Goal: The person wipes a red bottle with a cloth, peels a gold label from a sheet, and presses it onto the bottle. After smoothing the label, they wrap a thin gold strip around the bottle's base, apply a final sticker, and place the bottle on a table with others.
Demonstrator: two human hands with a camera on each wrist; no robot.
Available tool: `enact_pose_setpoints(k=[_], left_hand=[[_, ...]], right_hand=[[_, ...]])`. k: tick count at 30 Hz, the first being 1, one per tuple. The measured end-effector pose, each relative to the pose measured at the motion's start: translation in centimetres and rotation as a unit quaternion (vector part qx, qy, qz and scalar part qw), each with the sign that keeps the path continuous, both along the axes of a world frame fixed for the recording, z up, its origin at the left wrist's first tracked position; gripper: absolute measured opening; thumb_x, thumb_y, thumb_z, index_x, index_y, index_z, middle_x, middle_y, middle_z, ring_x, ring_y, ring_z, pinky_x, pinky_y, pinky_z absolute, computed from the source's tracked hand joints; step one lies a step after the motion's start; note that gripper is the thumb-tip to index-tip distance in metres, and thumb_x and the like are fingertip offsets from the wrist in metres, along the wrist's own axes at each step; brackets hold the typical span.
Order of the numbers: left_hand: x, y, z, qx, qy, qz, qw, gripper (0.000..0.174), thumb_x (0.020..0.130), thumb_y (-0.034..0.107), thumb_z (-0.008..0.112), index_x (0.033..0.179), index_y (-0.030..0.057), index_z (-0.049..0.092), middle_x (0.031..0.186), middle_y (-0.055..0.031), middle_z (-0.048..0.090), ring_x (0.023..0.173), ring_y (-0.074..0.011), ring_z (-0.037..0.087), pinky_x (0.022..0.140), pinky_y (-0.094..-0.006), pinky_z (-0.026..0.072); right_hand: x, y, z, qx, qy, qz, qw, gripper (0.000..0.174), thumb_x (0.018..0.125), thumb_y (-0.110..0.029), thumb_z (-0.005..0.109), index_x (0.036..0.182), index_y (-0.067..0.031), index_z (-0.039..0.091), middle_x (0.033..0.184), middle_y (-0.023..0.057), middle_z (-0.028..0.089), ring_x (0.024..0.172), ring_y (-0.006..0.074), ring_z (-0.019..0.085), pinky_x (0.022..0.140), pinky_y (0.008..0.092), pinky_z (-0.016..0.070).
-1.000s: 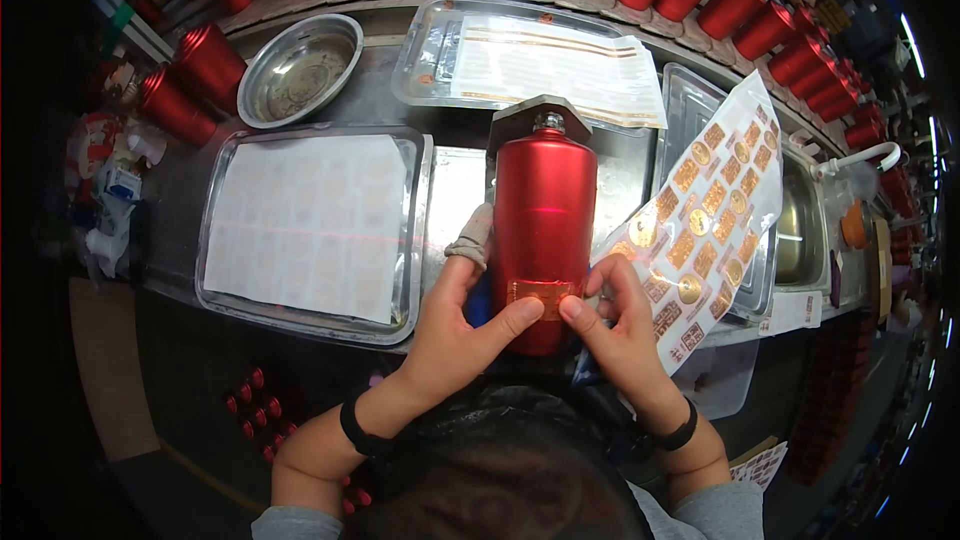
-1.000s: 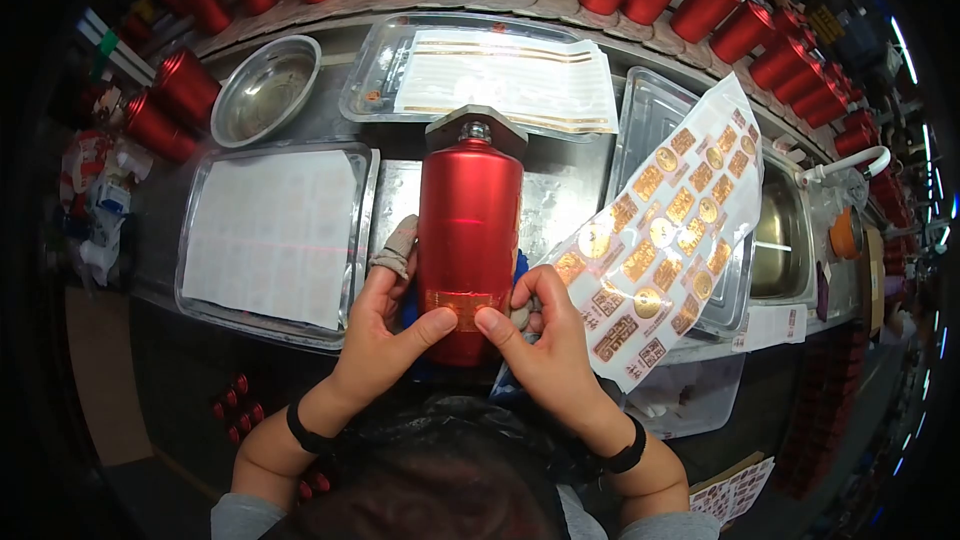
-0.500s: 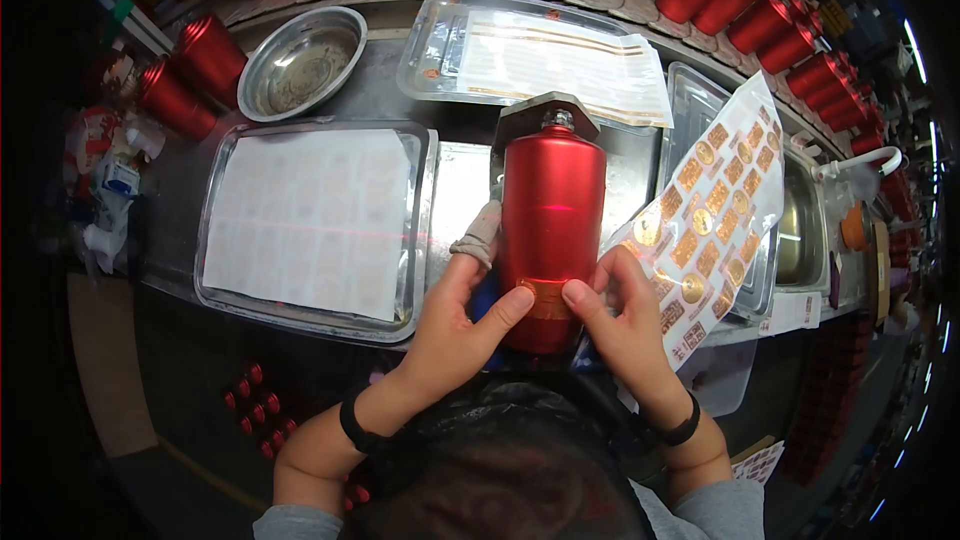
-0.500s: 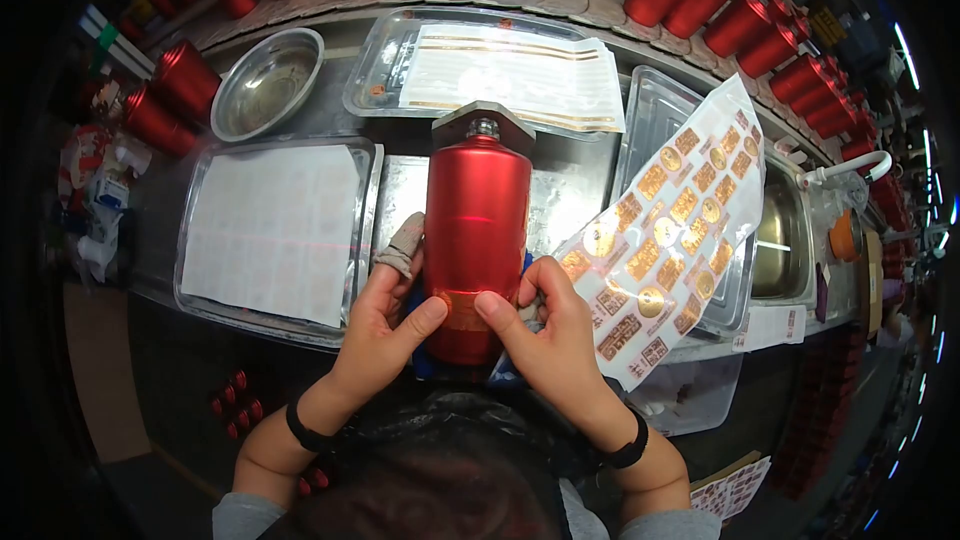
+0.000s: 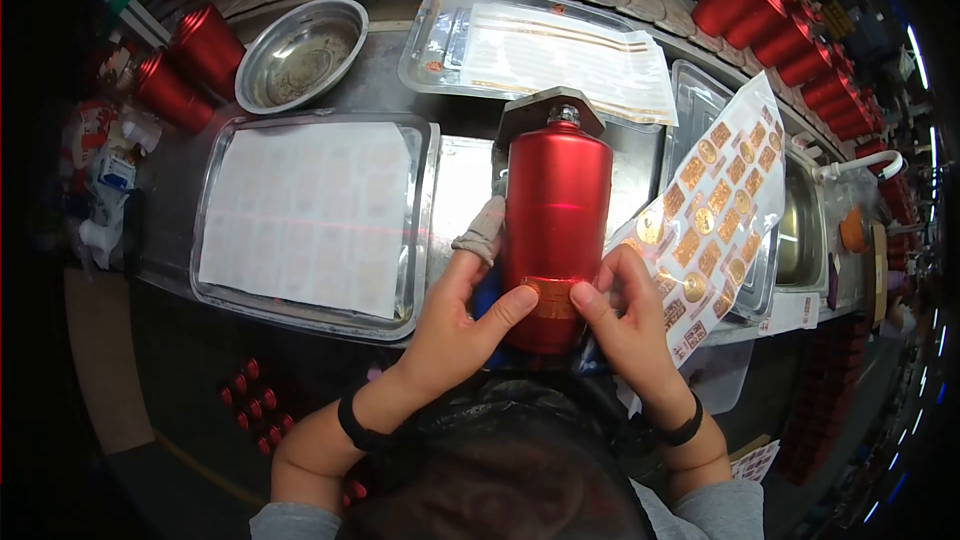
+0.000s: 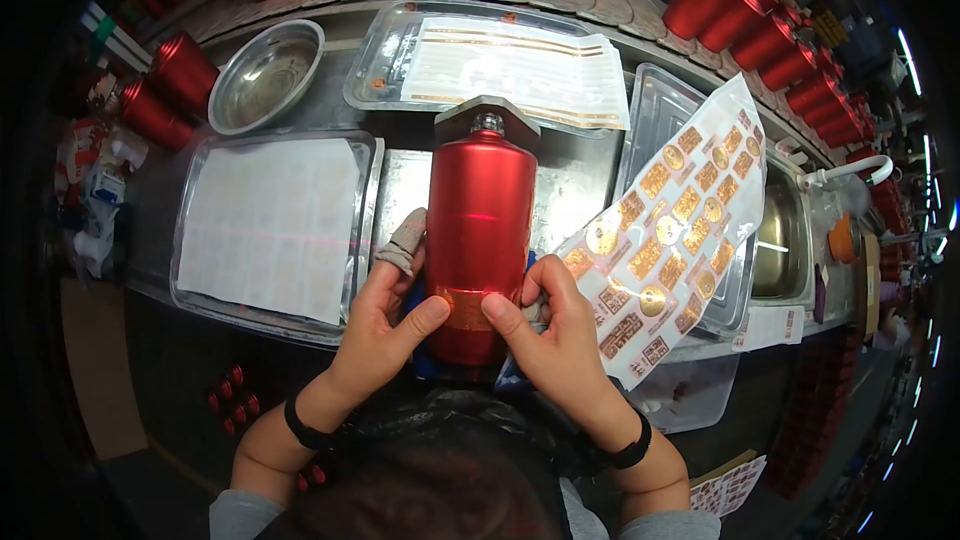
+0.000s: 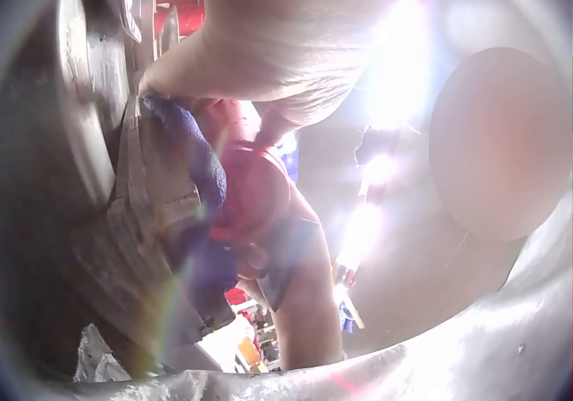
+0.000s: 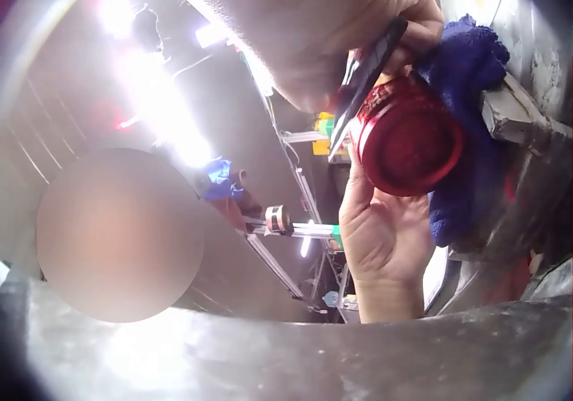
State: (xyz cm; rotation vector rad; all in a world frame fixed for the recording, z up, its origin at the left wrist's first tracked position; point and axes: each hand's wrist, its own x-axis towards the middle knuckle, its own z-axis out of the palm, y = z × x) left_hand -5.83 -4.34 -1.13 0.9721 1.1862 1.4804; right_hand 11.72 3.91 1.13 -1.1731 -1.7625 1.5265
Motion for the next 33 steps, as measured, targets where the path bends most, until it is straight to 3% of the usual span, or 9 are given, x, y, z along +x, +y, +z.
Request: enact_pose_setpoints(k=[6, 15, 23, 33], left_hand=[[-0.11, -0.05, 0.09, 0.001, -0.009, -0.006, 1.000, 0.075, 0.096, 0.011, 0.062, 0.154, -0.0064, 0.017, 0.158, -0.0186, 0.028, 0.144, -0.0228, 0.030, 0.116, -0.0342, 0.0256], [-0.27, -0.13, -0.06, -0.004, -0.026, -0.012, 1.000, 0.073, 0.097, 0.010, 0.061, 0.154, -0.0061, 0.018, 0.159, -0.0179, 0.026, 0.145, -0.0225, 0.028, 0.117, -0.0342, 0.0246], [-0.30, -0.10, -0.10, -0.017, -0.059, -0.009, 0.998, 0.072, 0.097, 0.012, 0.062, 0.153, -0.0055, 0.019, 0.160, -0.0170, 0.024, 0.146, -0.0220, 0.027, 0.118, -0.0341, 0.0237], [-0.36, -0.21, -0.46, -0.011, -0.028, -0.015, 0.999, 0.072, 0.097, 0.012, 0.062, 0.153, -0.0059, 0.021, 0.160, -0.0177, 0.024, 0.147, -0.0232, 0.026, 0.118, -0.0349, 0.0229]], right_hand=[[0.55, -0.01, -1.17, 0.001, 0.000, 0.003, 1.000, 0.049, 0.079, -0.038, 0.082, 0.085, -0.0081, 0.044, 0.072, -0.0045, 0.045, 0.063, 0.0046, 0.034, 0.055, 0.0217, 0.0305], [0.15, -0.10, -0.52, -0.013, -0.002, 0.000, 1.000, 0.050, 0.080, -0.040, 0.081, 0.086, -0.0084, 0.043, 0.072, -0.0038, 0.049, 0.064, 0.0032, 0.037, 0.057, 0.0197, 0.0331], [0.46, 0.08, -0.54, -0.015, -0.013, 0.013, 1.000, 0.045, 0.082, -0.034, 0.080, 0.088, -0.0086, 0.043, 0.075, -0.0051, 0.046, 0.066, 0.0037, 0.033, 0.059, 0.0205, 0.0301], [0.41, 0.04, -0.23, -0.023, -0.003, 0.017, 1.000, 0.042, 0.084, -0.031, 0.078, 0.089, -0.0087, 0.044, 0.078, -0.0051, 0.047, 0.069, 0.0037, 0.033, 0.060, 0.0202, 0.0303]])
